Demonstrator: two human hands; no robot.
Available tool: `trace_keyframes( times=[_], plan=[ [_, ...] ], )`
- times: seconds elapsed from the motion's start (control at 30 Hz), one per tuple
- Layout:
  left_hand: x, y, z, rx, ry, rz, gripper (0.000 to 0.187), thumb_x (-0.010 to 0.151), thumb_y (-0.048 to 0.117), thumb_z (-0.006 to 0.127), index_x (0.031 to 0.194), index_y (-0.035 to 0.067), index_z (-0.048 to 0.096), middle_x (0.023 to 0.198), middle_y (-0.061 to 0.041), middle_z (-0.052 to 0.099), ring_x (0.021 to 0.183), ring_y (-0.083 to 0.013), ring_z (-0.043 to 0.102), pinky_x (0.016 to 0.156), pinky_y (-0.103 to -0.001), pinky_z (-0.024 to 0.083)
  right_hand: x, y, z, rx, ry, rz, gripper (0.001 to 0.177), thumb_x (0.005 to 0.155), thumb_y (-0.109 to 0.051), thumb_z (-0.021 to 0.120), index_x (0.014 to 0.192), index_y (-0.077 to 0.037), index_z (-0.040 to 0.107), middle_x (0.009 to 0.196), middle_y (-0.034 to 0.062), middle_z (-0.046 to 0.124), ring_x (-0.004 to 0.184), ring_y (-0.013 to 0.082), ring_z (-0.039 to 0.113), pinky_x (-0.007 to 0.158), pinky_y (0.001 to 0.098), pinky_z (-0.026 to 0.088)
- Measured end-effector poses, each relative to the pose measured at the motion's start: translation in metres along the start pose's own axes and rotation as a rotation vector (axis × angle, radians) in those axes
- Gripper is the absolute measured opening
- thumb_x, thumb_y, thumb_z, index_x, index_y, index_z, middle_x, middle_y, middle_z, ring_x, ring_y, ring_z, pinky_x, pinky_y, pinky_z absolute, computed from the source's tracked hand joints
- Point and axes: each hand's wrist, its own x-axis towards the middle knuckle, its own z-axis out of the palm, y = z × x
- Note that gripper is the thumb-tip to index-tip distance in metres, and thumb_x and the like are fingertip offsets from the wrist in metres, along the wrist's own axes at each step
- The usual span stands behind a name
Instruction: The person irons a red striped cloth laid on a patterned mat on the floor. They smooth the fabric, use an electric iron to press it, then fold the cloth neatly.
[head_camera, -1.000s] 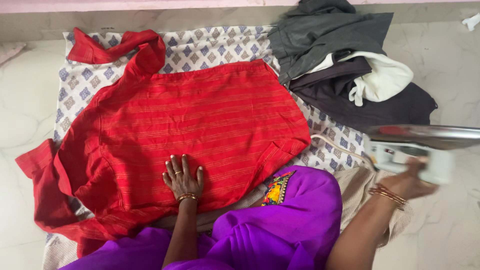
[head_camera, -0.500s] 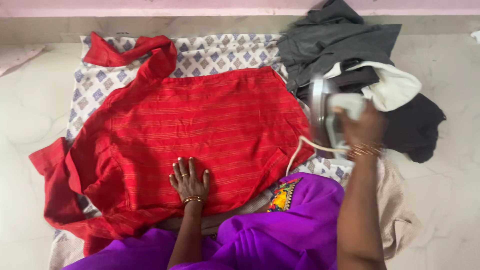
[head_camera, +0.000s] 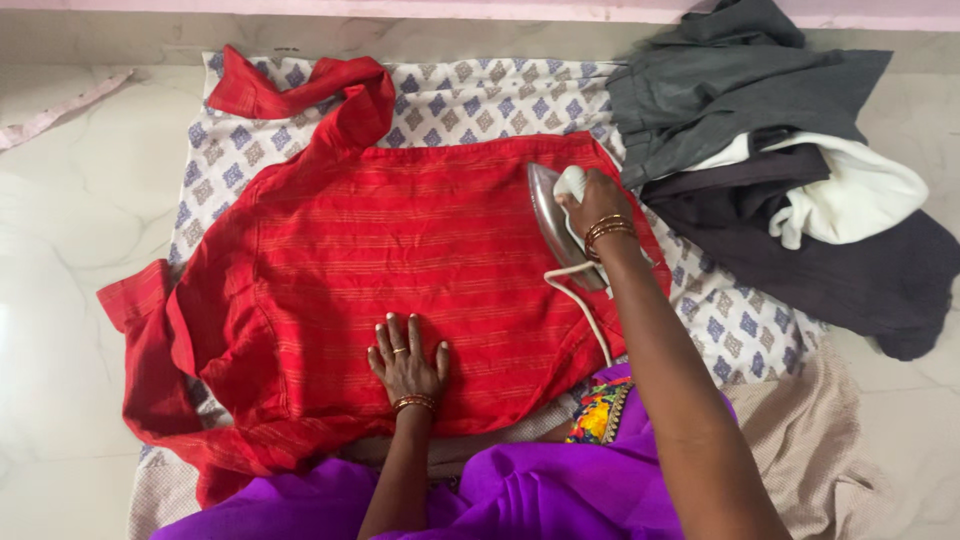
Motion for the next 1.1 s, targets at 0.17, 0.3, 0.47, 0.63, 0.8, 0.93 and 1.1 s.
trace_keyframes(
  times=[0.17, 0.3, 0.47, 0.63, 0.8, 0.93, 1.1],
  plan=[
    [0.001, 0.002, -0.003, -0.004, -0.022, -0.003, 0.078, 0.092, 0.061, 0.050, 0.157, 0.020, 0.037, 0.169, -0.016, 0.019, 0.154, -0.0405, 0.015, 0.120, -0.064, 0.011, 0.023, 0.024, 0.030, 0.032, -0.004, 0.024, 0.054, 0.085, -0.037, 0.084, 0.117, 0.000, 0.060, 0.113, 0.0269, 0.069, 0.106, 0.0434, 0.068, 0.090, 0.0520, 0.055],
    [0.002, 0.002, -0.004, -0.018, -0.026, -0.005, 0.077, 0.093, 0.060, 0.050, 0.157, 0.019, 0.037, 0.169, -0.017, 0.019, 0.155, -0.0404, 0.015, 0.121, -0.064, 0.011, 0.009, 0.038, 0.038, -0.027, -0.029, 0.000, 0.066, 0.087, -0.038, 0.080, 0.135, -0.006, 0.047, 0.122, 0.0281, 0.063, 0.106, 0.0476, 0.065, 0.086, 0.0557, 0.054],
    [0.000, 0.002, -0.004, -0.016, -0.011, -0.010, 0.078, 0.091, 0.059, 0.052, 0.157, 0.020, 0.039, 0.169, -0.017, 0.020, 0.155, -0.0406, 0.016, 0.121, -0.064, 0.011, -0.027, 0.033, 0.009, -0.332, -0.246, 0.097, 0.076, 0.101, -0.033, 0.059, 0.162, -0.028, 0.014, 0.131, 0.0240, 0.057, 0.104, 0.0447, 0.066, 0.087, 0.0584, 0.051],
    [0.002, 0.003, -0.004, -0.009, -0.024, -0.016, 0.078, 0.090, 0.058, 0.051, 0.157, 0.020, 0.039, 0.168, -0.018, 0.021, 0.155, -0.0404, 0.015, 0.121, -0.064, 0.010, -0.030, 0.018, 0.001, -0.354, -0.273, 0.156, 0.074, 0.104, -0.032, 0.054, 0.164, -0.032, 0.010, 0.129, 0.0240, 0.060, 0.112, 0.0419, 0.065, 0.090, 0.0545, 0.053],
    [0.003, 0.003, -0.002, -0.013, -0.035, -0.020, 0.078, 0.091, 0.059, 0.050, 0.157, 0.020, 0.038, 0.168, -0.017, 0.020, 0.154, -0.0409, 0.015, 0.121, -0.064, 0.010, -0.018, 0.000, 0.010, -0.375, -0.185, 0.149, 0.071, 0.105, -0.028, 0.054, 0.164, -0.023, 0.014, 0.124, 0.0280, 0.061, 0.110, 0.0426, 0.066, 0.089, 0.0527, 0.054],
    [0.003, 0.001, -0.001, -0.011, -0.027, -0.010, 0.078, 0.091, 0.060, 0.050, 0.157, 0.019, 0.039, 0.168, -0.017, 0.020, 0.154, -0.0411, 0.015, 0.121, -0.064, 0.010, -0.001, -0.008, 0.016, -0.400, -0.165, 0.167, 0.070, 0.105, -0.028, 0.054, 0.163, -0.020, 0.015, 0.121, 0.0281, 0.062, 0.108, 0.0409, 0.066, 0.086, 0.0510, 0.056],
    [0.004, 0.002, -0.003, -0.018, -0.038, -0.019, 0.078, 0.090, 0.059, 0.050, 0.157, 0.020, 0.038, 0.169, -0.017, 0.019, 0.155, -0.0401, 0.015, 0.121, -0.064, 0.010, -0.010, 0.000, 0.013, -0.396, -0.172, 0.173, 0.070, 0.106, -0.030, 0.053, 0.163, -0.020, 0.014, 0.123, 0.0281, 0.061, 0.109, 0.0408, 0.066, 0.087, 0.0509, 0.056]
  ],
)
